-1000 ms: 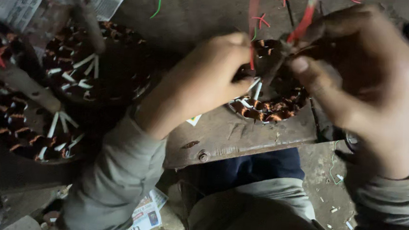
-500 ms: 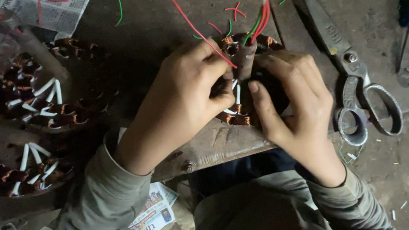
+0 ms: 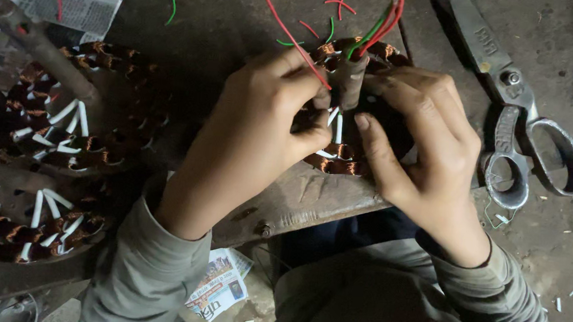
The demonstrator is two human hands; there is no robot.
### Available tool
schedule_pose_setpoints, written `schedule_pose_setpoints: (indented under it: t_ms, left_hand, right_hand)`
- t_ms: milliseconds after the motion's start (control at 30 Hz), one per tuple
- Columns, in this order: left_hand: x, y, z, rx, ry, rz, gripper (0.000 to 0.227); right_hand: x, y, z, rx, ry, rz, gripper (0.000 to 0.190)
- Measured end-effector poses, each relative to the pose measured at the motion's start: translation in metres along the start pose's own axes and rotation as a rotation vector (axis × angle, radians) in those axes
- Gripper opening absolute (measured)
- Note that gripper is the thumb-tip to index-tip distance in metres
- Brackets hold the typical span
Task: The person winds copper wire around a circular stator core, then uses shears to cut the wire and tucks the ends into the slots. The person repeats this process on multiple stator components arranged on a workbench.
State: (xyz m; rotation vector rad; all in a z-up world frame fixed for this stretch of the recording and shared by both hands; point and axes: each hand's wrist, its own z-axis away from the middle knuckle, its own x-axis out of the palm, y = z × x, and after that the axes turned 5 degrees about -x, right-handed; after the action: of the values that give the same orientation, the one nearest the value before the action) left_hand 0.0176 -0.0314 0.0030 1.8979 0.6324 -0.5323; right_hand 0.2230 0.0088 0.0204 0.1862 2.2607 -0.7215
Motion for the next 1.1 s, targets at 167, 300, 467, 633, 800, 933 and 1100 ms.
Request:
schedule_pose_setpoints:
  t_ms: [167, 300, 467, 633, 800, 933, 1100]
  left_hand:
    - [-0.002, 0.0, 0.0, -0.005, -0.014, -0.008, 0.016]
    - [-0.002, 0.0, -0.001, 0.01, -0.014, -0.02, 0.015]
    - [-0.003, 0.002, -0.001, 0.017, -0.016, 0.004, 0.016]
    - [-0.004, 0.005, -0.004, 0.013, -0.025, -0.008, 0.015]
    - [-0.004, 0.005, -0.005, 0.023, -0.027, -0.014, 0.016]
    - [-0.004, 0.005, -0.003, -0.001, -0.022, -0.031, 0.015]
    - [-0.004, 0.003, -0.002, -0.024, -0.025, -0.053, 0.015]
  right_hand:
    - [0.0, 0.001, -0.001, -0.007, 0.005, -0.015, 0.033]
    - [0.0, 0.001, 0.0, -0.012, -0.008, -0.019, 0.034]
    - [0.0, 0.001, -0.001, -0.009, -0.007, -0.027, 0.034]
    - [-0.001, 0.001, -0.002, -0.008, -0.008, -0.024, 0.034]
    - [-0.001, 0.004, 0.0, -0.011, -0.006, -0.04, 0.033]
    - [0.0, 0.006, 0.006, 0.012, -0.012, -0.061, 0.035]
    - [0.0, 0.009, 0.011, 0.0, -0.013, -0.07, 0.036]
